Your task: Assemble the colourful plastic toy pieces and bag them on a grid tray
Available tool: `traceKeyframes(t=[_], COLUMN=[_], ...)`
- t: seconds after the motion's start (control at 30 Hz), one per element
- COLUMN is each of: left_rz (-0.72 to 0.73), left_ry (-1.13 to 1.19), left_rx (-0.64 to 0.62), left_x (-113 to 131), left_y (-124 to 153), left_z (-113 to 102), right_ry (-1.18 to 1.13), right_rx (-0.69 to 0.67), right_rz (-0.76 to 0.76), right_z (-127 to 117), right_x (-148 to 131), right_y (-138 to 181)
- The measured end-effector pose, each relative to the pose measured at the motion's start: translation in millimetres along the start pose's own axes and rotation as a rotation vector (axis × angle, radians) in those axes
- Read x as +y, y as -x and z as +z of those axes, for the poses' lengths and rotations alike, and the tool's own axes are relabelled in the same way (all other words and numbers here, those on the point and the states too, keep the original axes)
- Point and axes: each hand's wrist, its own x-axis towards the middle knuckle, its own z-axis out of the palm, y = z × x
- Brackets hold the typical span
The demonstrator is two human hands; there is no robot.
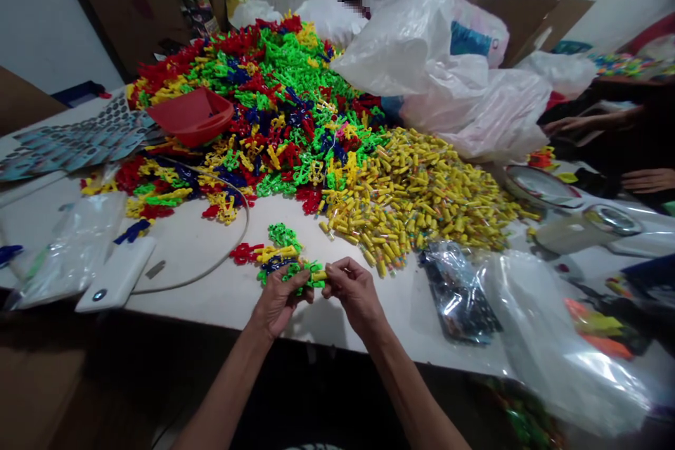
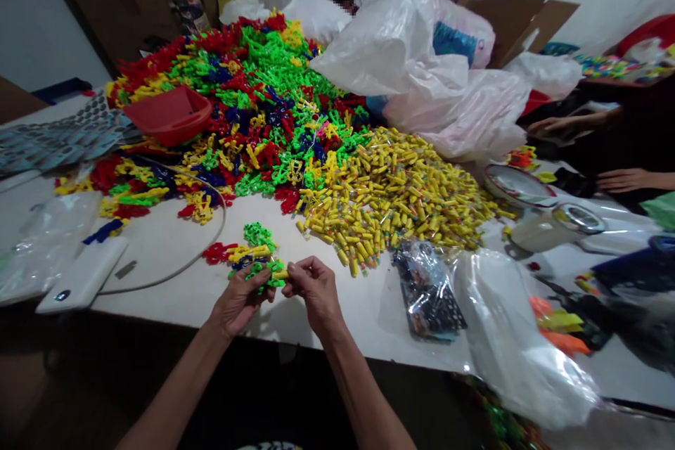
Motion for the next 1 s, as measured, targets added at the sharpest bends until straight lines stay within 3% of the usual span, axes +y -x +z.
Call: traceKeyframes(t=[0.13,0.23,0.33,0.4,0.53,0.67,0.73,0.83,0.9,1.0], left_rz=[0.075,0.077,0.196,0.316,0.556,0.537,0.477,0.417,0.415,0.442], left_ry=[-0.096,-0.133,-0.36,-0.638,-1.181,-1.517,-1.512,-1.506,-1.501,-1.477], left_rx=[0.09,0.089,0.199,0.278,0.422,0.673,0.755,0.782,0.762,0.7], left_x=[2,6,16,24,53,96,112,120,118,111], left_y=[1,0,-4,-12,-46,-94,-114,-130,-129,-115], left_z=[-5,-16,-34,-45,-63,-83,-94,-105,-109,-108], right_ry=[0.208,0.268,0.427,0.742,1.483,1.79,1.86,1.827,1.682,1.276], right_rx=[0.046,-0.042,-0.041,-0.024,-0.179,-0.192,-0.162,-0.085,-0.034,-0.052], right_rz=[-0.124,-0.08,-0.085,-0.149,-0.217,-0.178,-0.152,-0.173,-0.174,-0.105], right_z=[9,9,3,-2,-3,-3,-7,-16,-23,-29], right_x=[-2,-4,-3,1,12,9,2,-7,-10,-14], right_y=[-2,-12,-27,-37,-50,-58,-60,-61,-61,-57])
